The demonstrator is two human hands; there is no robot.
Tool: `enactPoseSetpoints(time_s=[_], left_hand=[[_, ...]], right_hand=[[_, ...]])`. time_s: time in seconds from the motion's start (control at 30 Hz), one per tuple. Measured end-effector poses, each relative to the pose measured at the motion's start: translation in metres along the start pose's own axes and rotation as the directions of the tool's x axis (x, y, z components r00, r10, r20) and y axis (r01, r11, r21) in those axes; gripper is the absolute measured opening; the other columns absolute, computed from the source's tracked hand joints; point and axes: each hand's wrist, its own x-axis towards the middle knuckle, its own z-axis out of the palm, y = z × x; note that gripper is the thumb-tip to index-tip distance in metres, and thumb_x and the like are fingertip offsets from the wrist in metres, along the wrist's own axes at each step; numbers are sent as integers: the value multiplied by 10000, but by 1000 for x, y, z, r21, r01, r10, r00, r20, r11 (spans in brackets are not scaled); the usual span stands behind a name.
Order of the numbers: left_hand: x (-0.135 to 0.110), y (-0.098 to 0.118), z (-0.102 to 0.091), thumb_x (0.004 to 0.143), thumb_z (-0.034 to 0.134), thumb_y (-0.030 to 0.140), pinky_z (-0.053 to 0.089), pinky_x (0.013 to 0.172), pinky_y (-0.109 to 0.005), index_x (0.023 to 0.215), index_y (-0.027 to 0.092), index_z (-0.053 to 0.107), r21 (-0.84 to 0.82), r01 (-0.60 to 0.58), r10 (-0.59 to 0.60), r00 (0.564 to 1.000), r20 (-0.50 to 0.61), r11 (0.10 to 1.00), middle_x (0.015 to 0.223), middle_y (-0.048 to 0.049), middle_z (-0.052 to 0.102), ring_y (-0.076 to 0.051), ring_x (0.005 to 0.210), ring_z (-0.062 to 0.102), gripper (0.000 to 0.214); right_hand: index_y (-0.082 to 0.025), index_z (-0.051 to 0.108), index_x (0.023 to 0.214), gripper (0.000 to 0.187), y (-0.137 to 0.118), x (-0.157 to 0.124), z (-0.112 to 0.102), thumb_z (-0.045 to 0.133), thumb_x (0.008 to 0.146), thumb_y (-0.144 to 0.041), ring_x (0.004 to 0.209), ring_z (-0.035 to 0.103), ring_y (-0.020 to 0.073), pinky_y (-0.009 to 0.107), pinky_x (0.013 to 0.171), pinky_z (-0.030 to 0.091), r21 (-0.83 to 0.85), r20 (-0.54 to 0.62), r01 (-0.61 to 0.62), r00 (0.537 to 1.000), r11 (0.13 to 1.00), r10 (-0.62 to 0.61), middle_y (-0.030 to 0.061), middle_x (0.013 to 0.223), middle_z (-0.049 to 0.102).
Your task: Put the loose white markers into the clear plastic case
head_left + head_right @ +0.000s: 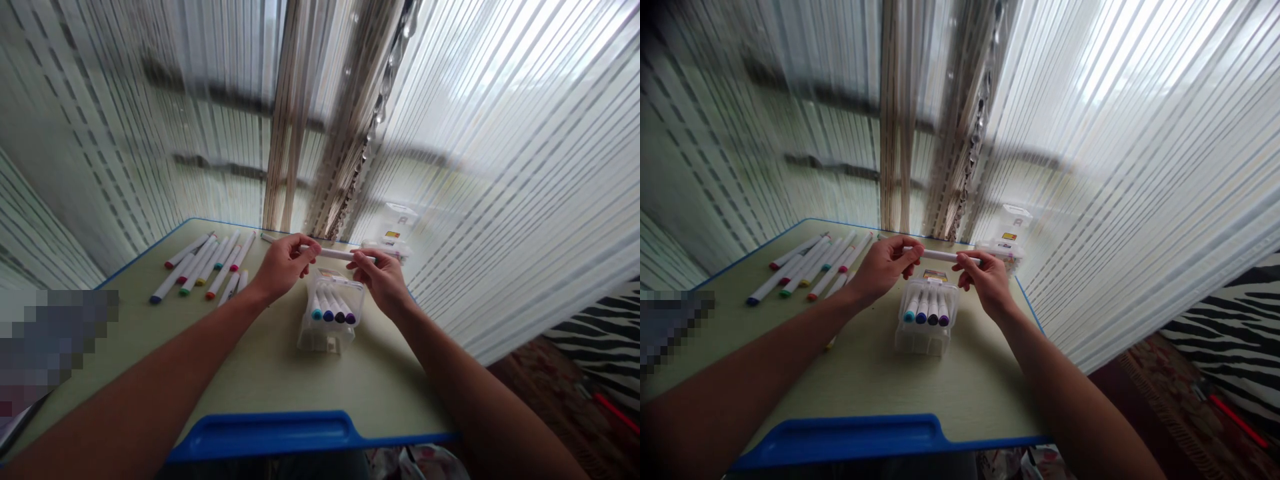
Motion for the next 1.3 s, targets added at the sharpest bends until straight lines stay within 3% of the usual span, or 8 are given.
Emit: enactPoseSetpoints(time_s=[0.17,0.37,0.6,0.73,0.9,1.13,1.3], left_hand=[[0,-1,2,843,719,469,442,445,-202,911,111,690,-28,5,-4,1000,17,1000,677,-11,636,-81,481,544,366],[1,-5,-1,908,640,489,439,435,-207,893,115,683,-55,19,-23,998,-66,998,613,-8,609,-95,466,539,376],[0,-2,-3,870,656,588,418,423,-199,864,113,692,-37,1,-3,998,-66,999,562,-12,619,-91,437,527,477],[-1,1,0,770,800,496,432,438,-194,918,105,703,-11,-27,27,999,-39,1000,662,-11,656,-77,464,546,429],[-3,4,1,790,792,382,440,449,-195,944,99,706,20,-31,31,999,-21,999,657,-1,641,-77,474,551,333],[-2,4,2,865,662,236,455,442,-199,994,112,682,22,13,-11,998,-59,1000,720,-13,657,-76,474,551,179],[-3,4,3,868,666,243,448,439,-193,951,116,682,-3,5,-5,999,-51,1000,664,5,626,-76,469,541,152]], right_hand=[[-168,744,886,377,-1,0,1,774,793,-532,431,595,102,213,381,399,59,-8,-16,1000,998,17,28,640,720],[-183,734,934,348,-2,0,2,843,736,-448,430,573,76,210,393,413,69,-10,15,1000,998,-14,6,713,732],[-178,731,897,329,-3,0,1,859,725,-428,420,577,77,201,386,405,38,-9,38,999,999,-38,11,688,738],[-169,684,776,362,-2,0,0,829,743,-499,408,584,90,207,377,408,24,-27,19,999,1000,-18,44,688,755],[-178,641,742,396,-1,0,1,803,758,-539,408,575,92,210,376,403,15,-20,-2,1000,1000,2,36,663,737],[-205,711,918,317,0,-1,0,861,719,-402,459,581,80,215,412,419,31,-2,14,1000,999,-14,14,768,747],[-203,746,966,349,-1,-1,1,870,701,-394,471,561,74,220,416,403,-10,-29,24,999,1000,-24,22,796,747]])
